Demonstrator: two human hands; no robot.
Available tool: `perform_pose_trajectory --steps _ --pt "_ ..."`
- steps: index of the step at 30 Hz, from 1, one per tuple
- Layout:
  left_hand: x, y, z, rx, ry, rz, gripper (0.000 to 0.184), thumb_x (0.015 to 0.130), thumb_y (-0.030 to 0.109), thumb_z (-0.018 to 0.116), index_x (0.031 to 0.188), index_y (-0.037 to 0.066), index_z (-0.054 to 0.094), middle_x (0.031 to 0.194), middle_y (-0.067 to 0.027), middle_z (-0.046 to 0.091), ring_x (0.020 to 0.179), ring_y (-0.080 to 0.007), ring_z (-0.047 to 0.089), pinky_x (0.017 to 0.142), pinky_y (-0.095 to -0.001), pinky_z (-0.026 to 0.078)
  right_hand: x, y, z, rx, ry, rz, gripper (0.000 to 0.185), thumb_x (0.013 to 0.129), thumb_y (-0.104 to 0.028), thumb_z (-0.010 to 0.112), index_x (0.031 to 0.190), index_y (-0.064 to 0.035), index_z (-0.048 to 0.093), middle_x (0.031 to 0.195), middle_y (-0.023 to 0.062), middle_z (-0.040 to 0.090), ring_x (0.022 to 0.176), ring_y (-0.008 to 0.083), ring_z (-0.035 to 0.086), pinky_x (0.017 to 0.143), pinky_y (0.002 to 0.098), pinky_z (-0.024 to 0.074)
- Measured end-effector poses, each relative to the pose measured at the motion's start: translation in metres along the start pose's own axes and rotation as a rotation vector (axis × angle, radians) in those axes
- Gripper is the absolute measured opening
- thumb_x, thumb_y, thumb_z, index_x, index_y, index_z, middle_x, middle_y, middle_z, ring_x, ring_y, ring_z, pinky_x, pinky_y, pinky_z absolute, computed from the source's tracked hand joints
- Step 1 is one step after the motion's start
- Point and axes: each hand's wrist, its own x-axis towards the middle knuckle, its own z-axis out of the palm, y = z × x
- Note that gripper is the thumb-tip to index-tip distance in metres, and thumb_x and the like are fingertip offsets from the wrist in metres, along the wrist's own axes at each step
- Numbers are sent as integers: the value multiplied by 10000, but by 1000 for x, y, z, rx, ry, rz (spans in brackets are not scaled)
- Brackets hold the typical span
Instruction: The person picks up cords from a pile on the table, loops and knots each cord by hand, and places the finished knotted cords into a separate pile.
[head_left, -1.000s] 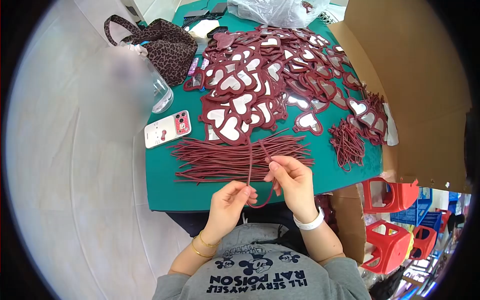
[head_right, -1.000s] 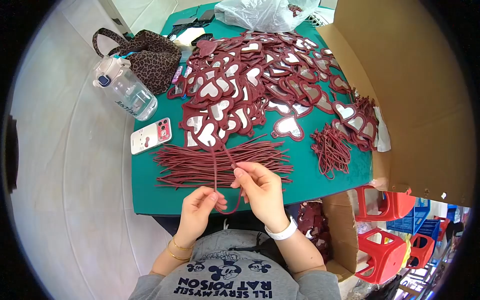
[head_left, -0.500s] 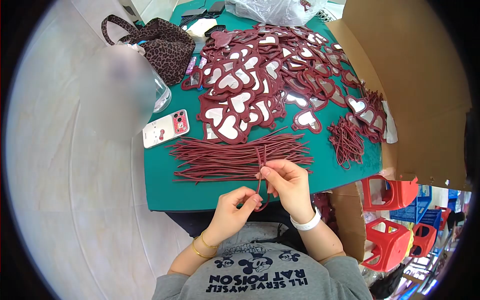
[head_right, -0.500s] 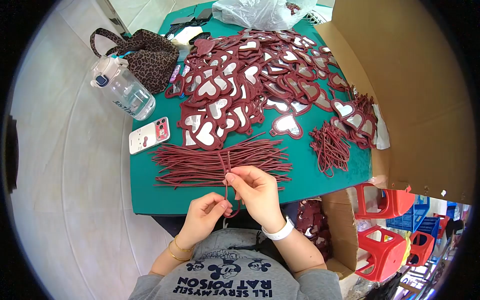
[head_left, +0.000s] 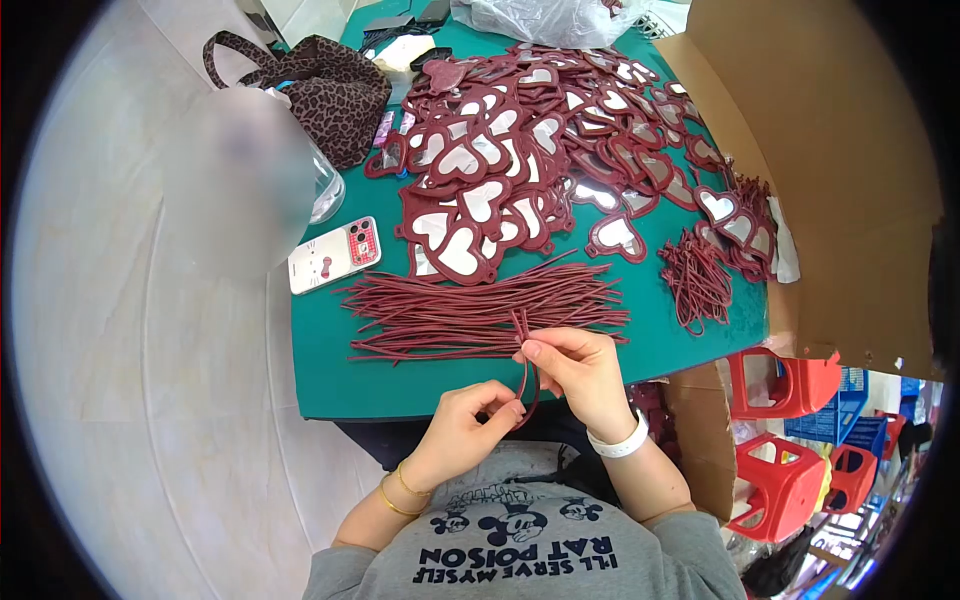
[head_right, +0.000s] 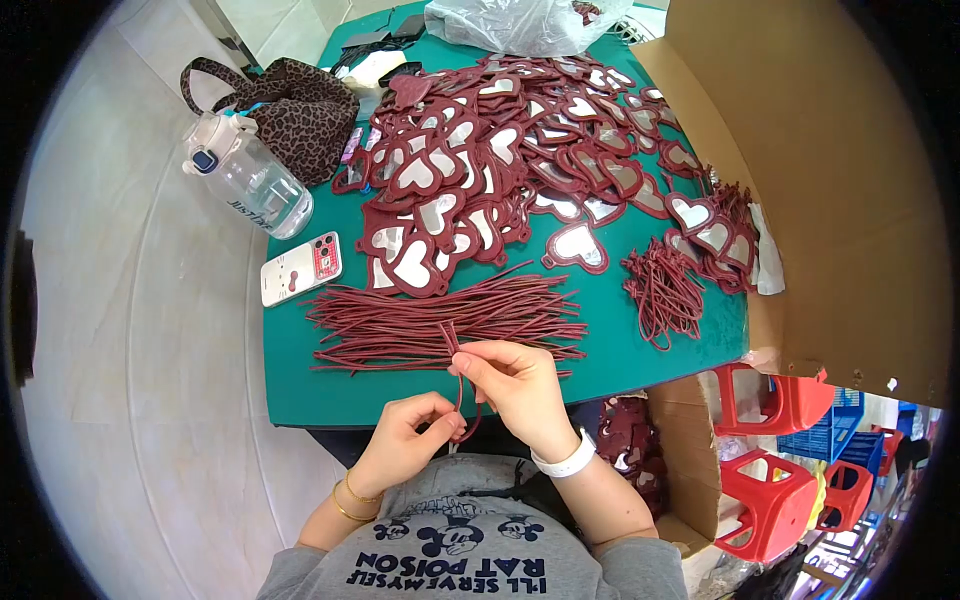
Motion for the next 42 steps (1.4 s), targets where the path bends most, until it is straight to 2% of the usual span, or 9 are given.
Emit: perform_pose_trajectory --steps 6,9,13,28,31,33,36,39,42 --pt "7 24 -16 45 93 93 171 961 53 637 1095 -45 680 1010 -94 722 896 -136 677 825 -271 545 -6 -3 -3 -67 -57 -26 166 919 -84 723 1057 8 734 889 45 738 734 57 628 616 197 485" --pt "16 45 -27 -217 281 172 235 943 69 673 1157 -23 698 995 -93 726 877 -113 665 780 -252 537 -9 -9 -2 -102 -104 -51 165 917 -73 721 1057 15 731 897 50 737 767 67 641 655 205 504" --pt "29 43 -26 -200 136 230 201 941 53 673 1116 -38 714 1044 -109 723 923 -139 663 810 -263 532 -11 -13 -1 -112 -139 -85 166 915 -57 718 1059 26 727 908 54 733 803 78 650 708 219 525" --pt "32 41 -22 -134 123 232 159 919 84 710 1030 -24 748 1017 -108 728 940 -148 648 812 -282 514 -12 -17 -9 -243 -179 -138 127 903 -21 706 1006 45 740 874 70 711 798 122 659 721 247 531" --pt "33 37 -19 -116 151 264 154 917 53 701 1044 -25 741 1022 -110 722 957 -153 647 831 -288 519 -10 -9 -11 -425 -117 -317 155 906 -93 731 1014 17 742 861 69 711 837 130 645 786 274 516" --pt "33 33 -14 -129 206 321 178 914 -14 680 1086 -32 723 1043 -114 707 990 -167 649 877 -300 532 -11 -8 -7 -310 -115 -226 147 906 -109 731 998 5 744 853 63 711 841 139 638 796 288 506" --pt "31 33 -3 -226 259 324 186 923 14 680 1102 -23 718 1045 -113 706 980 -163 650 865 -292 527 -12 -10 -4 -76 -109 -46 136 906 -141 732 967 -20 749 835 52 712 849 158 623 816 314 486" --pt "25 43 -7 -306 266 278 199 922 43 688 1111 -13 717 1037 -114 707 966 -163 654 843 -288 525 -4 -21 -14 -508 -204 -382 94 906 -110 716 916 -19 741 798 29 674 832 156 594 773 323 473" --pt "19 67 -26 -372 231 188 216 911 73 703 1113 -3 719 1020 -117 710 948 -166 661 810 -290 526 0 -46 -23 -661 -265 -417 87 885 -132 732 890 -47 746 786 15 667 824 165 584 792 339 442"
